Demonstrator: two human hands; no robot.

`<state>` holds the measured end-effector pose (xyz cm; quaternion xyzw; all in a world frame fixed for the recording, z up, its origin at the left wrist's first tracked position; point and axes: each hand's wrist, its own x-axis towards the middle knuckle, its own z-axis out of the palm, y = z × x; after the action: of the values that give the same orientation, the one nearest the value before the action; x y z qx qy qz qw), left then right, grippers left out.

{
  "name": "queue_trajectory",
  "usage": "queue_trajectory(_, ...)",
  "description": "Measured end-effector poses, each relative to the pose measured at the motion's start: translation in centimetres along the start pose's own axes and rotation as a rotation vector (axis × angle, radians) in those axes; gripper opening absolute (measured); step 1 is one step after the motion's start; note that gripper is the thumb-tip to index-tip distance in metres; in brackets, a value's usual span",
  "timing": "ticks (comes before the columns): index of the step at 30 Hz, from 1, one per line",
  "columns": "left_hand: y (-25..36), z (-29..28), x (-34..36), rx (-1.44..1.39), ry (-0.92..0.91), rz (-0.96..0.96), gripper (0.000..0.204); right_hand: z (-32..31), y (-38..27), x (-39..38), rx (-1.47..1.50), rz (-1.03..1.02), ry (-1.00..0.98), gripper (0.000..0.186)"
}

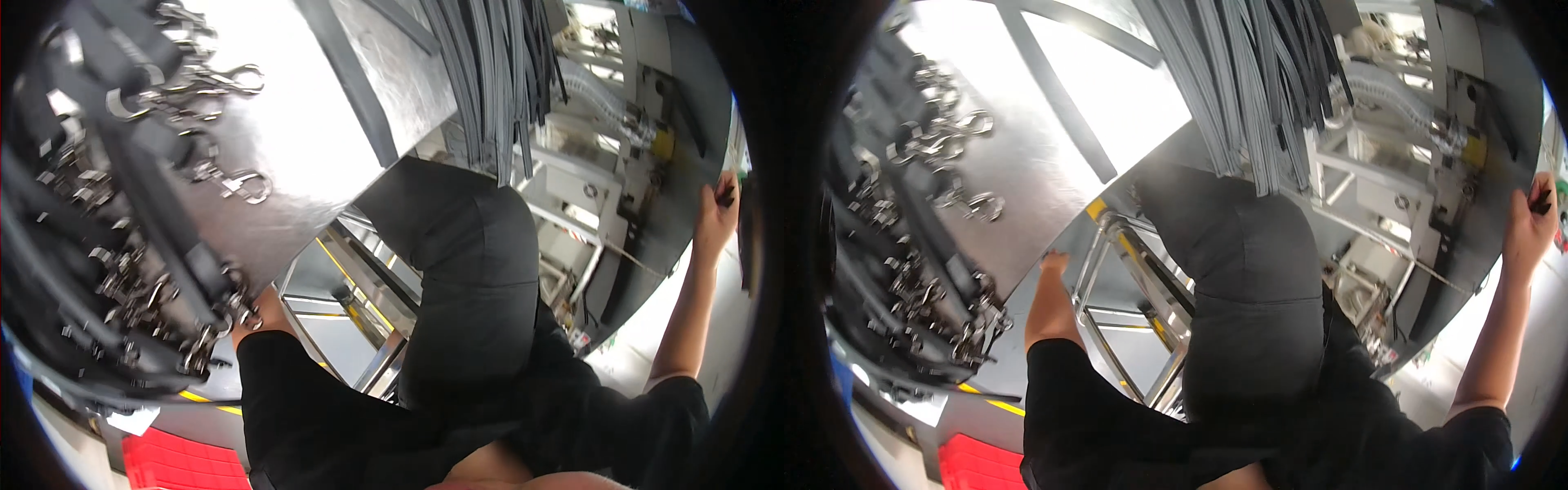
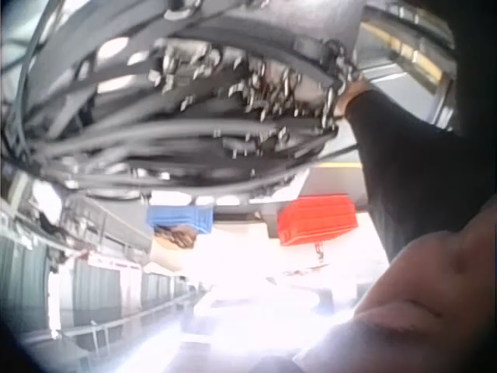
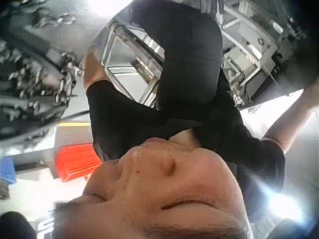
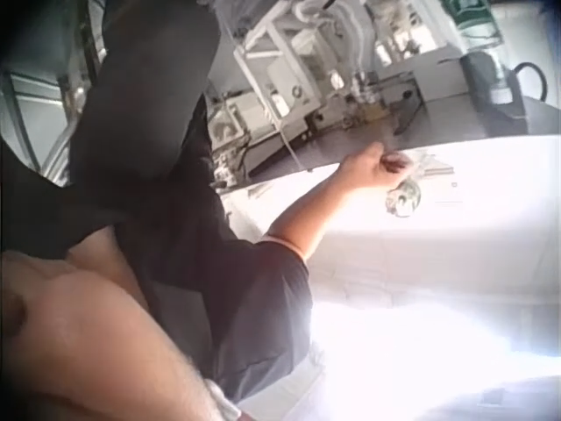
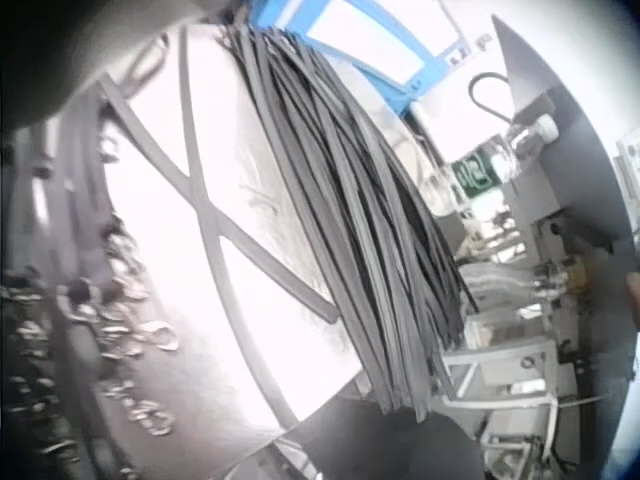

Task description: Sewing zippers onto leather or fabric strips using an industrial sewing machine.

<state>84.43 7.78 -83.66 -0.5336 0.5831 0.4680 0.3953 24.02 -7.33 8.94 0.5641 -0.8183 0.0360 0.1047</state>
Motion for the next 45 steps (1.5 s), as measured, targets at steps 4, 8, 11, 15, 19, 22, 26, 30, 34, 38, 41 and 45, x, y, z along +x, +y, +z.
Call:
queue_trajectory(4, 0.8, 8.1, 11.4, -0.119, -0.130, 0.193, 0.083, 0.6, -6.0, 1.1, -0.204, -0.017, 0.007, 0.021)
queue_trajectory(8, -7.1, 1.6, 8.9, -0.272, 0.215, 0.076, 0.080, 1.9, -5.9, -0.2, -0.238, -0.177, 0.129, 0.024)
queue_trajectory(11, -3.8, 0.9, 7.8, -0.117, -0.083, 0.024, 0.069, 1.8, -6.8, -0.3, -0.288, -0.166, 0.118, 0.025)
queue_trajectory(15, 1.6, -1.9, 4.0, 0.210, -0.057, 0.178, 0.054, 1.0, -7.3, -0.2, -0.323, -0.111, 0.124, 0.026)
queue_trajectory(19, 0.8, -3.3, -0.6, -0.091, 0.533, 0.192, 0.038, 1.2, -4.7, -0.1, -0.297, -0.044, 0.121, 0.025)
queue_trajectory(22, 5.3, -5.3, -2.5, -0.353, 0.697, 0.202, 0.037, 0.8, -6.1, -0.1, -0.244, 0.031, 0.167, 0.025)
queue_trajectory(26, 5.4, -8.6, -1.3, -0.367, 0.784, 0.208, 0.038, -1.3, -2.8, 0.8, -0.191, -0.017, 0.091, 0.021)
queue_trajectory(30, 4.0, -10.4, 1.1, -0.101, 0.312, -0.012, 0.035, 0.1, -3.9, 0.1, -0.212, 0.060, 0.136, 0.022)
queue_trajectory(34, 5.3, -9.0, 1.9, -0.200, 0.440, 0.091, 0.033, 0.2, -5.1, -0.1, -0.212, -0.006, 0.140, 0.022)
queue_trajectory(38, 7.6, -8.2, 2.4, -0.271, 0.565, 0.203, 0.030, -0.8, -4.2, -0.1, -0.227, 0.021, 0.092, 0.022)
queue_trajectory(41, 7.8, -7.5, 2.4, -0.322, 0.661, 0.259, 0.029, -0.2, -4.8, 0.0, -0.223, 0.014, 0.098, 0.023)
queue_trajectory(45, 5.1, -8.3, 0.9, -0.342, 0.827, 0.281, 0.027, 2.5, -6.1, 0.0, -0.163, -0.059, 0.138, 0.022)
